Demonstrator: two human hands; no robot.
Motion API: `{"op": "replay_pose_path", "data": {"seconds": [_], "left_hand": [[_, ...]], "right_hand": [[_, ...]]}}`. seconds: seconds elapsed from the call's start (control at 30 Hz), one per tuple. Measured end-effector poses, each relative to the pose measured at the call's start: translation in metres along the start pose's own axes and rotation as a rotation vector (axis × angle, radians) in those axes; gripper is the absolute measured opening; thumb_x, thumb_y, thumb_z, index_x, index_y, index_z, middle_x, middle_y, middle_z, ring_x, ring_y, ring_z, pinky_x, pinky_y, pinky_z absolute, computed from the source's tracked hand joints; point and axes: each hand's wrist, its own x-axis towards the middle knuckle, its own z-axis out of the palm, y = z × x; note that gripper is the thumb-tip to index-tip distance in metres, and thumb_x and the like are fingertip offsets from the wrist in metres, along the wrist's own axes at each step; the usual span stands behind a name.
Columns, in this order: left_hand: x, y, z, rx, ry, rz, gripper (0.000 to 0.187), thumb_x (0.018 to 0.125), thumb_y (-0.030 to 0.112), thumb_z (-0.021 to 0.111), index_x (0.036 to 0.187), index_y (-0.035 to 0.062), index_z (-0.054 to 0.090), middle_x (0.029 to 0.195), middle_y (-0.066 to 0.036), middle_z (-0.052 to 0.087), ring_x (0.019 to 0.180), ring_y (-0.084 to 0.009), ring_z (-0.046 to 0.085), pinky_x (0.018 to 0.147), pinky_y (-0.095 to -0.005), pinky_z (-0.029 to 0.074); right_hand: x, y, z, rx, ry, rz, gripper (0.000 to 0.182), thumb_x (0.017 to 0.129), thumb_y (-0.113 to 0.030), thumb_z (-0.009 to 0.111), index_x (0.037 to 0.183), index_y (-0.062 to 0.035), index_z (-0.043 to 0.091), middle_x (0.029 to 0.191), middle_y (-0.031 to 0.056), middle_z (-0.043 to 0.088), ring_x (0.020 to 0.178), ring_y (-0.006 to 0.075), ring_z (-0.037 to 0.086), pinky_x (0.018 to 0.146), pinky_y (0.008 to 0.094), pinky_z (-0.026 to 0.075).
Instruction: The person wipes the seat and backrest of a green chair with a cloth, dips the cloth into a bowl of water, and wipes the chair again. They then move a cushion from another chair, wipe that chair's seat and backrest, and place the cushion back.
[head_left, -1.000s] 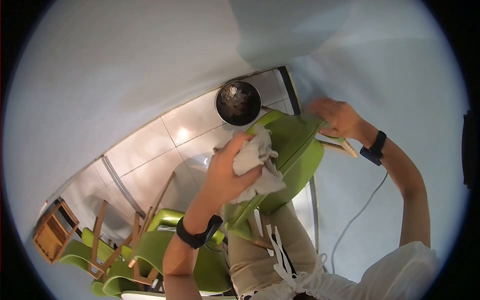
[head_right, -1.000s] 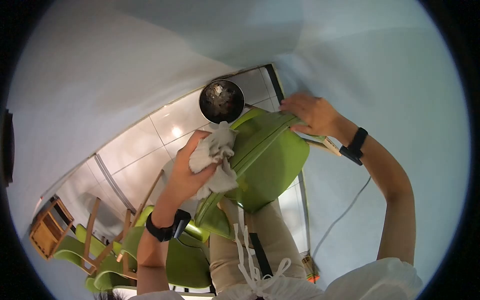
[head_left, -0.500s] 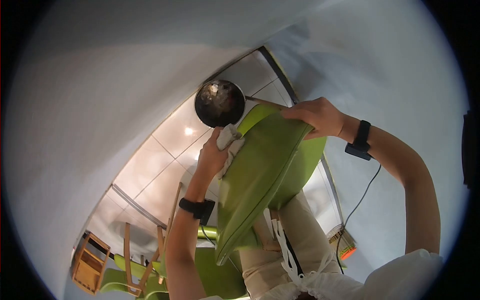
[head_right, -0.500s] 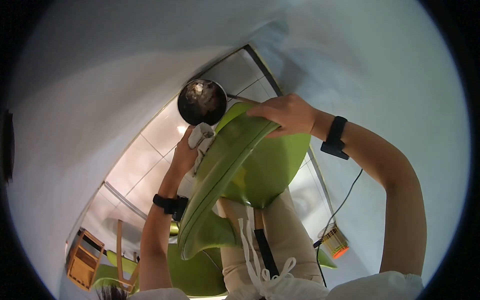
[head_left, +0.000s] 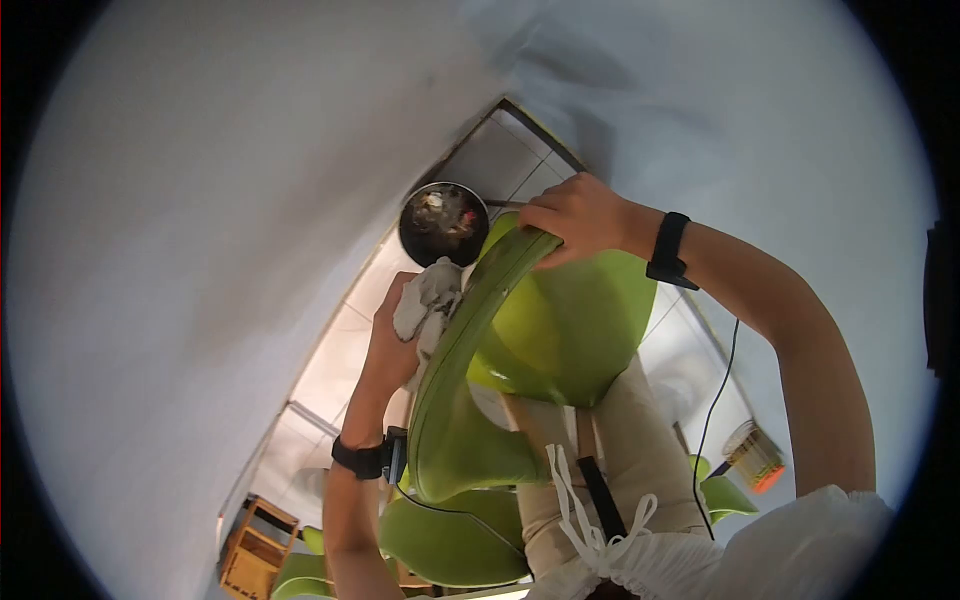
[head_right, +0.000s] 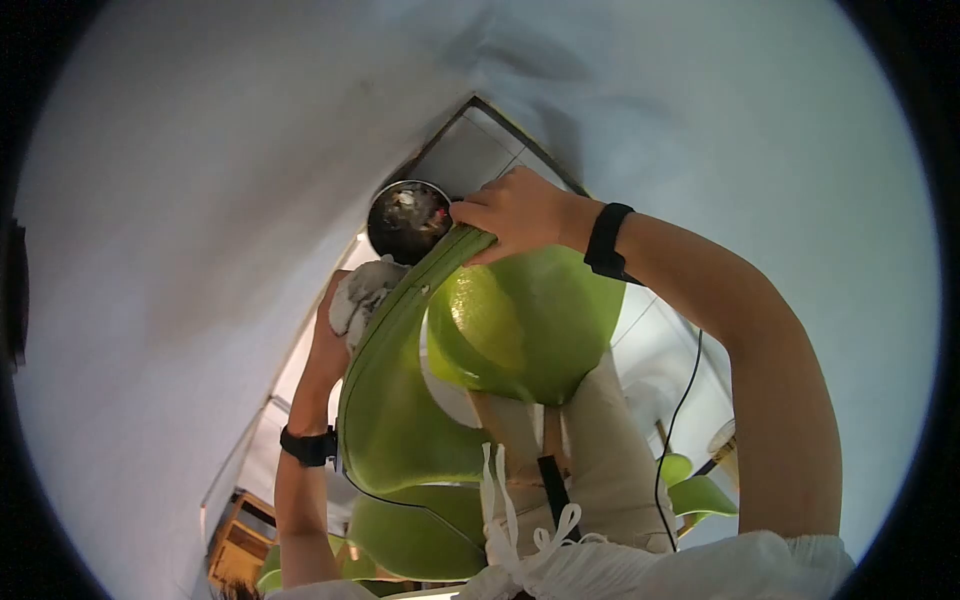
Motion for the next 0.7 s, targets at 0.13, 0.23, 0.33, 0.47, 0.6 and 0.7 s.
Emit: {"op": "replay_pose_path", "data": {"seconds": [0.13, 0.23, 0.33, 0.47, 0.6, 0.7], "left_hand": [[-0.005, 0.068, -0.015, -0.035, -0.117, -0.038, 0.037, 0.08, -0.001, 0.065, 0.114, 0.0038, 0.051, 0.102, -0.004, 0.059, 0.097, -0.0112, 0.054, 0.088, -0.0257, 0.043], [0.005, 0.088, -0.019, 0.061, -0.168, -0.08, 0.036, 0.081, -0.001, 0.063, 0.115, 0.0036, 0.05, 0.103, -0.005, 0.059, 0.097, -0.0114, 0.054, 0.086, -0.0259, 0.043], [0.02, 0.078, -0.01, 0.024, -0.18, -0.124, 0.036, 0.082, 0.0, 0.062, 0.116, 0.0034, 0.049, 0.103, -0.005, 0.059, 0.096, -0.0118, 0.055, 0.086, -0.0264, 0.044], [0.066, 0.07, 0.012, 0.036, -0.216, -0.165, 0.037, 0.086, -0.002, 0.061, 0.121, 0.0043, 0.047, 0.107, -0.006, 0.06, 0.1, -0.0131, 0.056, 0.088, -0.0275, 0.045], [0.11, 0.036, 0.026, 0.104, -0.38, -0.196, 0.04, 0.091, 0.0, 0.06, 0.127, 0.007, 0.045, 0.115, -0.007, 0.061, 0.106, -0.0153, 0.056, 0.093, -0.0277, 0.045], [0.126, 0.03, 0.036, 0.253, -0.444, -0.264, 0.046, 0.093, 0.006, 0.061, 0.135, 0.01, 0.042, 0.121, -0.008, 0.059, 0.11, -0.0166, 0.055, 0.097, -0.029, 0.044]], "right_hand": [[0.002, -0.001, -0.007, 0.009, -0.073, 0.044, 0.049, 0.074, -0.048, 0.075, 0.108, -0.0153, 0.059, 0.084, 0.0037, 0.066, 0.073, 0.0246, 0.066, 0.06, 0.0362, 0.053], [-0.006, -0.003, -0.01, 0.12, -0.042, 0.156, 0.066, 0.073, -0.049, 0.076, 0.125, -0.0164, 0.052, 0.101, 0.0058, 0.067, 0.087, 0.0264, 0.067, 0.069, 0.0383, 0.055], [-0.053, 0.01, -0.019, 0.177, -0.003, 0.216, 0.075, 0.074, -0.046, 0.076, 0.136, -0.0171, 0.043, 0.115, 0.0058, 0.065, 0.096, 0.0275, 0.066, 0.076, 0.0406, 0.055], [-0.081, 0.025, -0.005, 0.216, -0.031, 0.311, 0.065, 0.076, -0.048, 0.073, 0.127, -0.0155, 0.049, 0.098, 0.0083, 0.068, 0.084, 0.033, 0.067, 0.07, 0.0446, 0.054], [-0.074, 0.028, -0.005, 0.142, -0.155, 0.358, 0.061, 0.077, -0.047, 0.072, 0.124, -0.0131, 0.053, 0.096, 0.0084, 0.068, 0.082, 0.0308, 0.068, 0.067, 0.0422, 0.055], [-0.076, 0.024, -0.001, 0.074, -0.146, 0.352, 0.057, 0.079, -0.049, 0.069, 0.119, -0.0111, 0.055, 0.091, 0.0075, 0.068, 0.076, 0.0289, 0.068, 0.062, 0.0405, 0.054]]}}
